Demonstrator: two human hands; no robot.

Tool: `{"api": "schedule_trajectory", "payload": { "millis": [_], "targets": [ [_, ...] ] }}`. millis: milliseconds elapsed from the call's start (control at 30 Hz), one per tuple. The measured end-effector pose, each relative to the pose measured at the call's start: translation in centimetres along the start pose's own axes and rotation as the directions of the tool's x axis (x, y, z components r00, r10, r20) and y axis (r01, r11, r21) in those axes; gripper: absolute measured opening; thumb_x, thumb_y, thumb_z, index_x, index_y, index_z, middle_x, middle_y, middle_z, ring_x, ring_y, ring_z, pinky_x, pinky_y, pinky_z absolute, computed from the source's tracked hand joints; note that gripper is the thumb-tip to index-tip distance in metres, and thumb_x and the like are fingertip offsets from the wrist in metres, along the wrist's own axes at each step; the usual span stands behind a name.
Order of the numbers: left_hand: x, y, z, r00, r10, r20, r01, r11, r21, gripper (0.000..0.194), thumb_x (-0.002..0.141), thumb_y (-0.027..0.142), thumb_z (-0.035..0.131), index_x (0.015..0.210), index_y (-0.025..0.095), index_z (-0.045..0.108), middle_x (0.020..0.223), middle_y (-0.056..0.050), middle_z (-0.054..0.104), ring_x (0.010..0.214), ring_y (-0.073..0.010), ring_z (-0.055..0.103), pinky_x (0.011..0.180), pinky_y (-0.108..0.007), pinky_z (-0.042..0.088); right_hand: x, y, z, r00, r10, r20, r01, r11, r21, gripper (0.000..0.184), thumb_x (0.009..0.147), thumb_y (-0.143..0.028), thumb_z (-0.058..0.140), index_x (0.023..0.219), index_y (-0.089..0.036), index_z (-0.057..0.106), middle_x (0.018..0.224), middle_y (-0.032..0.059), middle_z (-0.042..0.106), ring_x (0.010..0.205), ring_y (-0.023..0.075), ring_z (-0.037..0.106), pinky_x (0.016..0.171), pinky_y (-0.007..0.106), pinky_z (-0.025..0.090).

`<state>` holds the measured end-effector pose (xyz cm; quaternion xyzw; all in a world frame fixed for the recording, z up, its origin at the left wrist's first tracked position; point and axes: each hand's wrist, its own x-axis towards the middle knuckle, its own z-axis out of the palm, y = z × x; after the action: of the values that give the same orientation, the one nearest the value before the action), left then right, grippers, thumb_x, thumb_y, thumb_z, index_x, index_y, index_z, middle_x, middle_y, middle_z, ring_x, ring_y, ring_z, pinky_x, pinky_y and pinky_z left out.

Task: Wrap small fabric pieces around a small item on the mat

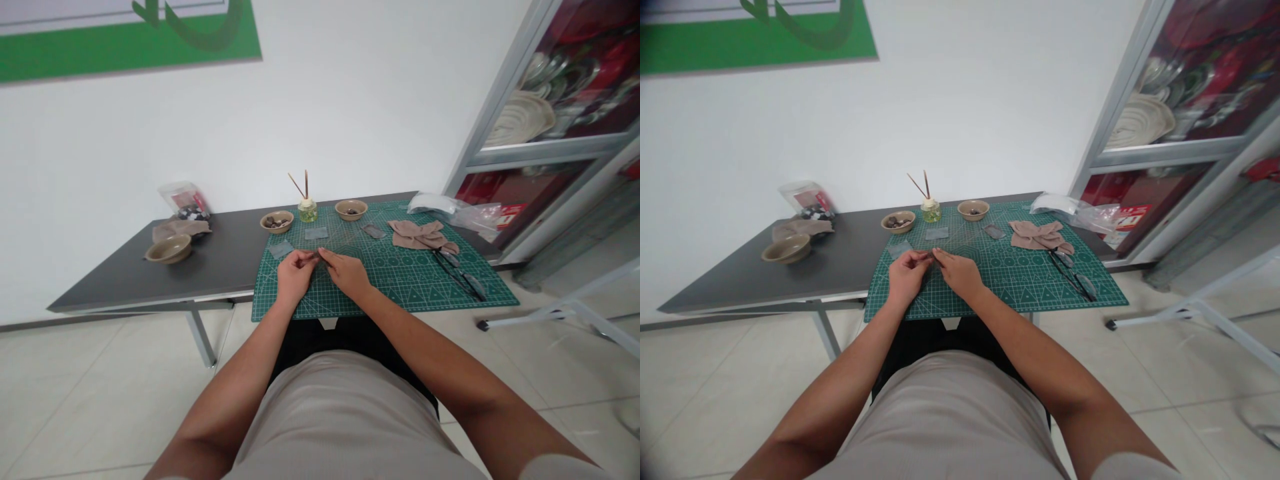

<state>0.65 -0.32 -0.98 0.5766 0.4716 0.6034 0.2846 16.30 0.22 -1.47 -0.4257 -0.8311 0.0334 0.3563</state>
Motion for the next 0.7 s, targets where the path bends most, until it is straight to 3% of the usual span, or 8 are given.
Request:
{"api": "schedule_trajectory", "payload": {
  "millis": [167, 300, 467, 600, 700],
  "targets": [
    [0.2, -0.3, -0.1, 0.999, 0.021, -0.033, -0.024, 0.993, -0.112, 0.023, 0.071, 0.027, 0.072, 0.091, 0.02, 0.064, 0.079, 0.001, 0.065, 0.072, -0.0128, 0.063, 0.072, -0.027, 0.052, 0.1, 0.2, 0.0, 0.995, 0.049, -0.086, -0.044, 0.998, 0.053, 0.04, 0.09, -0.012, 0.046, 0.127, -0.019, 0.06, 0.127, 0.0066, 0.065, 0.112, 0.0201, 0.064, 0.096, 0.034, 0.053],
    [0.5, -0.7, -0.2, 0.998, 0.063, 0.031, -0.062, 0.998, -0.02, 0.021, 0.077, 0.026, 0.065, 0.097, 0.021, 0.07, 0.087, -0.003, 0.068, 0.081, -0.0149, 0.065, 0.081, -0.03, 0.051, 0.2, 0.3, 0.1, 0.981, 0.083, -0.176, -0.065, 0.992, 0.104, 0.04, 0.092, -0.015, 0.041, 0.13, -0.019, 0.056, 0.125, 0.0072, 0.066, 0.113, 0.0194, 0.064, 0.097, 0.034, 0.051],
    [0.6, -1.1, 0.0, 0.995, -0.046, 0.086, 0.049, 0.999, -0.025, 0.028, 0.074, 0.024, 0.067, 0.102, 0.02, 0.072, 0.084, -0.002, 0.071, 0.075, -0.0158, 0.066, 0.076, -0.03, 0.053, 0.1, 0.2, 0.0, 0.967, 0.156, -0.202, -0.129, 0.982, 0.14, 0.041, 0.092, -0.017, 0.042, 0.132, -0.019, 0.051, 0.122, 0.0091, 0.067, 0.104, 0.0222, 0.067, 0.09, 0.037, 0.054],
    [0.3, -0.3, 0.1, 0.991, -0.074, 0.107, 0.063, 0.992, 0.108, 0.017, 0.077, 0.033, 0.066, 0.085, 0.019, 0.072, 0.064, 0.001, 0.067, 0.06, -0.0148, 0.062, 0.061, -0.027, 0.049, -0.1, 0.2, -0.2, 0.982, 0.037, -0.183, -0.017, 0.994, 0.11, 0.04, 0.091, -0.014, 0.043, 0.129, -0.021, 0.057, 0.125, 0.0066, 0.066, 0.112, 0.0199, 0.064, 0.097, 0.036, 0.052],
    [0.1, 0.4, 0.0, 0.994, -0.059, 0.093, 0.044, 0.987, 0.157, 0.009, 0.076, 0.027, 0.064, 0.076, 0.019, 0.068, 0.059, 0.003, 0.064, 0.057, -0.0132, 0.06, 0.06, -0.025, 0.046, -0.3, 0.2, -0.2, 0.99, -0.076, -0.116, 0.084, 0.994, 0.066, 0.044, 0.089, -0.011, 0.048, 0.128, -0.026, 0.059, 0.131, 0.0021, 0.063, 0.122, 0.018, 0.058, 0.105, 0.036, 0.048]
  ]
}}
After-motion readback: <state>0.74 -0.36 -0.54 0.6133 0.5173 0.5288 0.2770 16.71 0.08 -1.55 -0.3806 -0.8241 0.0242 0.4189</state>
